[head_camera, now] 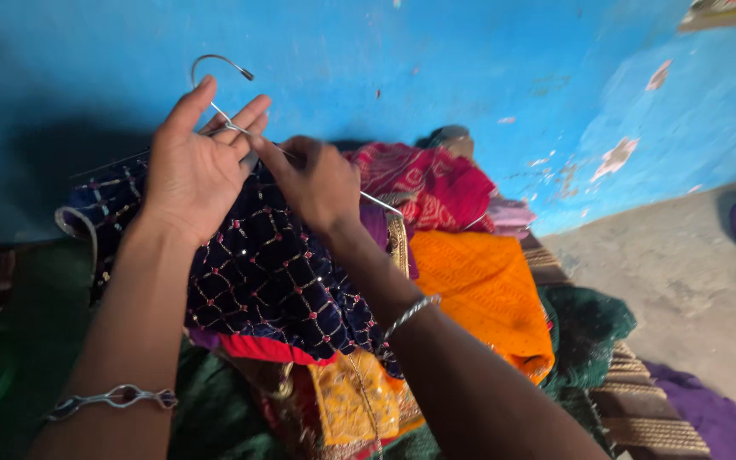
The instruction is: The person takes clothes from a pile on a bed and places them onto metal hangers. They handle several garments, including an orange top, a red top, and a dark blue patterned top, placing each onto a hanger and then setting the hanger back on the pile.
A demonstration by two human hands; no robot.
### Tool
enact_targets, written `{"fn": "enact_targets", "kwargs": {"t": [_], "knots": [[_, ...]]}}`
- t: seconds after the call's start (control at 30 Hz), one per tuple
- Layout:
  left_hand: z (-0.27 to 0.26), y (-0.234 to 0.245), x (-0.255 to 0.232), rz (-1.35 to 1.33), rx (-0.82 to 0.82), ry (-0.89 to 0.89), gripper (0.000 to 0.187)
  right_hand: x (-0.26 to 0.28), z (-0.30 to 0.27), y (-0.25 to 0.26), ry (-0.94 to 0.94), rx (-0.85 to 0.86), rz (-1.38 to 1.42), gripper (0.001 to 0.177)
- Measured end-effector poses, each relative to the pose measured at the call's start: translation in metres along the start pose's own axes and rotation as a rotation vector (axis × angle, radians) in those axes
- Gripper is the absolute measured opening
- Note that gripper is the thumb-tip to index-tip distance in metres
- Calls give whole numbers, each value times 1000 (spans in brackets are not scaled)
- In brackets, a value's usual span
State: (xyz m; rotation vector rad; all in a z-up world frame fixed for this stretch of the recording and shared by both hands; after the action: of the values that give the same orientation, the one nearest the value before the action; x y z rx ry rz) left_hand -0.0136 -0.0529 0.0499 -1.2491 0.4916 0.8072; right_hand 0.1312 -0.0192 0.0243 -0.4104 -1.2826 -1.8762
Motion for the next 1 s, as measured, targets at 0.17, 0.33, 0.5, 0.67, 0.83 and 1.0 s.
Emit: {"fn": "enact_targets", "kwargs": {"t": [0.17, 0.33, 0.5, 0.67, 0.83, 1.0], "knots": [[-14, 36, 9, 464, -95, 137, 71, -9, 9, -17, -209, -43, 105, 60], [-50, 67, -21, 1502, -213, -303, 35, -13, 16, -20, -275, -107, 115, 58], [-69, 103, -17, 1834, -373, -541, 44, -22, 31, -4, -321, -174, 171, 52], [-61, 135, 11, 1775, -460, -281, 51, -23, 30, -4, -337, -209, 109, 41], [-61, 165, 21, 1180, -743, -53, 59, -24, 19, -15, -346, -76, 120, 47], [-70, 208, 36, 658, -887, 72, 41, -25, 18, -9, -316, -78, 183, 48]]}}
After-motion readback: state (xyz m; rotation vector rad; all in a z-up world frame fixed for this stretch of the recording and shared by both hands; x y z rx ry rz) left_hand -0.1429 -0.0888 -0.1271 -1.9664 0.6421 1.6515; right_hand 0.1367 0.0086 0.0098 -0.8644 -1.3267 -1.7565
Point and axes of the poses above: each hand's wrist, its own z-axis towards the middle knuckle, its own y-axis out of the back of the hand, x = y × z, the point moved 6 cm from there along z, towards the middle knuckle, and after that the axes turned 10 degrees about -z, right-handed, at the moved point
